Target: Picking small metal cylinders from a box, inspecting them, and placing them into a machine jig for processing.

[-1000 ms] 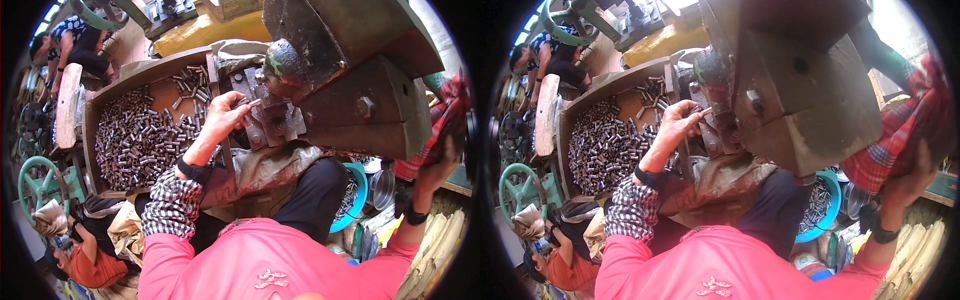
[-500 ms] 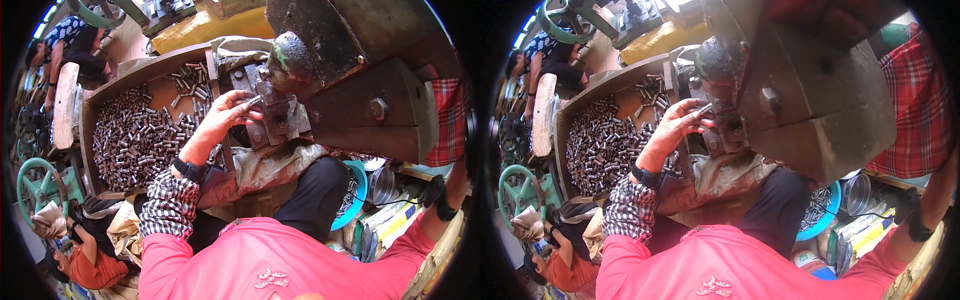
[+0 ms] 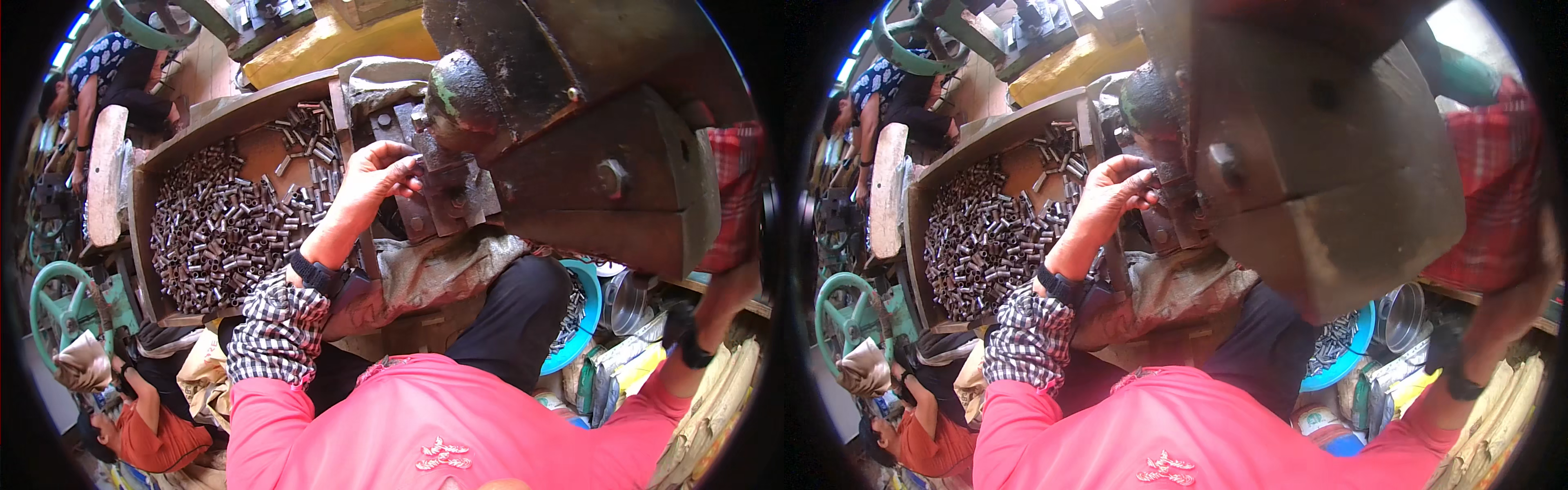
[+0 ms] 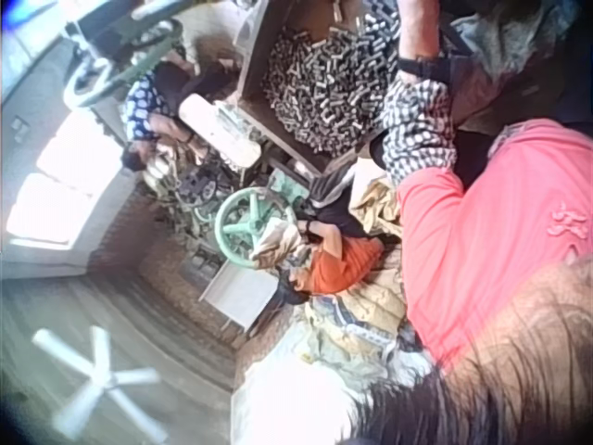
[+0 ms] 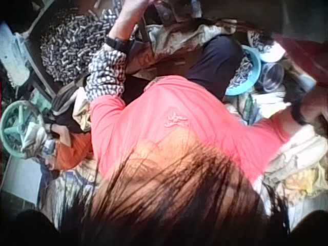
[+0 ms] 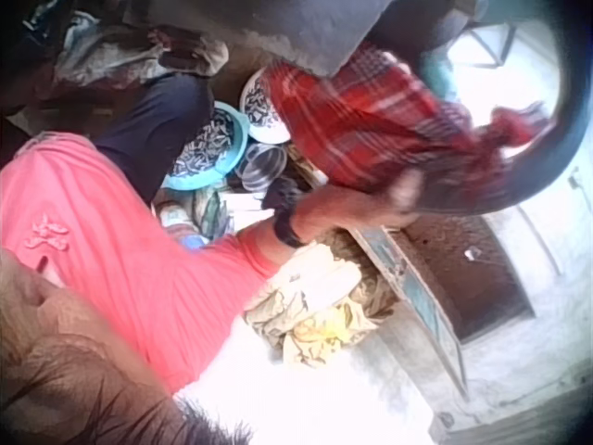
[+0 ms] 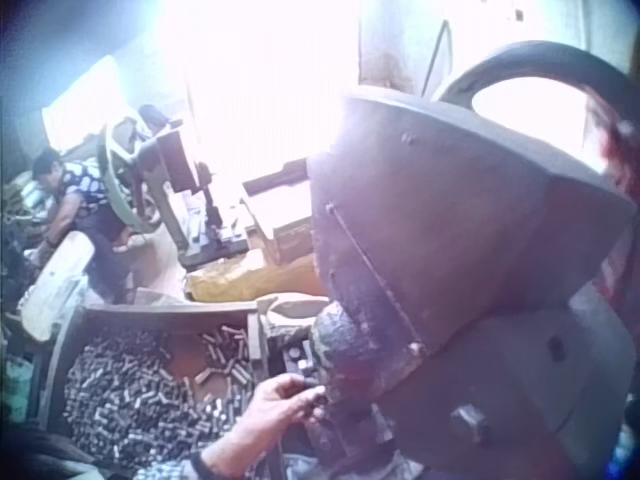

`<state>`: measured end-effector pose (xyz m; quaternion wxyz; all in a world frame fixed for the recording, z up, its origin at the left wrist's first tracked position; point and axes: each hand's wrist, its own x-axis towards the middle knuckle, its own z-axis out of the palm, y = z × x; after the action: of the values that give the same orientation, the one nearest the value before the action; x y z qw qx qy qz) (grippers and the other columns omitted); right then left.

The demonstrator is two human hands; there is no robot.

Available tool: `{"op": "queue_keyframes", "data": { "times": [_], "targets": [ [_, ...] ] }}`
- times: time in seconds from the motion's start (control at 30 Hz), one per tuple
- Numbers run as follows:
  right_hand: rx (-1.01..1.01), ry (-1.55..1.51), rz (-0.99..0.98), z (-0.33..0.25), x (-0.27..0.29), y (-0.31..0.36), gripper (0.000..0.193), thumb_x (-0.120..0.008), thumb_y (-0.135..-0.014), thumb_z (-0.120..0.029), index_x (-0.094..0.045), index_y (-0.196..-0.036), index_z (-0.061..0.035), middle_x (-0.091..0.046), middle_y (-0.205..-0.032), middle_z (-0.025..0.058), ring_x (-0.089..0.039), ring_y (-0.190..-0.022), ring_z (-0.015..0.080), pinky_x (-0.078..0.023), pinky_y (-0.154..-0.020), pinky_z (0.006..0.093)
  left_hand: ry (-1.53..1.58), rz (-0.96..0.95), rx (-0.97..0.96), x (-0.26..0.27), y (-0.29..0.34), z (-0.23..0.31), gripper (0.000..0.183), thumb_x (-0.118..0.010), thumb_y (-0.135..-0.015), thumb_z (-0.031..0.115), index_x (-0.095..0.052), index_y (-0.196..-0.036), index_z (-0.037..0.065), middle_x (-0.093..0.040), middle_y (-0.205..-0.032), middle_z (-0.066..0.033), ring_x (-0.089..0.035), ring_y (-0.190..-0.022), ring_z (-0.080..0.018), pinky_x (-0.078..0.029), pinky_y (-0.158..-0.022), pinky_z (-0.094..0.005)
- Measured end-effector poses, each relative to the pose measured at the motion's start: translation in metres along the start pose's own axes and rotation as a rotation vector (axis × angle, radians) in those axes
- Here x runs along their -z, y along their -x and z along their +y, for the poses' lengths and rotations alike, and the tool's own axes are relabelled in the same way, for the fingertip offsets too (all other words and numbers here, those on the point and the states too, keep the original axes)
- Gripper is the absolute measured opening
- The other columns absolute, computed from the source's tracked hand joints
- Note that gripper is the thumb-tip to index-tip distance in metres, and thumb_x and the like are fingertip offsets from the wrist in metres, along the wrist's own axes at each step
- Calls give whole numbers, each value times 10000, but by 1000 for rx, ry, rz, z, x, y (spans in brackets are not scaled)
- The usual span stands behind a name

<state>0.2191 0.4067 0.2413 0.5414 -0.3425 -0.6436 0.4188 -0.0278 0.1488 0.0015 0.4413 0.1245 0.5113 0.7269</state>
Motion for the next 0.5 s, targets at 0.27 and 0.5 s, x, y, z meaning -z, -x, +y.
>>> {"op": "queue_keyframes", "data": {
  "times": [0.27, 0.5],
  "targets": [
    [188, 159, -95, 113, 50, 38, 532, -560, -806, -235, -450, -1239, 53, -490, -1222, 197, -486, -1116, 283, -344, -995, 400, -167, 64, -188, -12, -1, -3, 110, -583, -877, 112, -514, -916, 36, -612, -760, -41, -573, -545, -87, -435, -456, -199],
    [188, 139, -112, 88, 55, 32, 519, -567, -816, -244, -463, -1220, 65, -504, -1199, 206, -506, -1086, 288, -358, -977, 414, -667, 264, -154, 28, 57, 23, 287, -594, -880, 153, -514, -1124, 26, -626, -784, -35, -521, -567, -43, -399, -455, -184]
  ]
}}
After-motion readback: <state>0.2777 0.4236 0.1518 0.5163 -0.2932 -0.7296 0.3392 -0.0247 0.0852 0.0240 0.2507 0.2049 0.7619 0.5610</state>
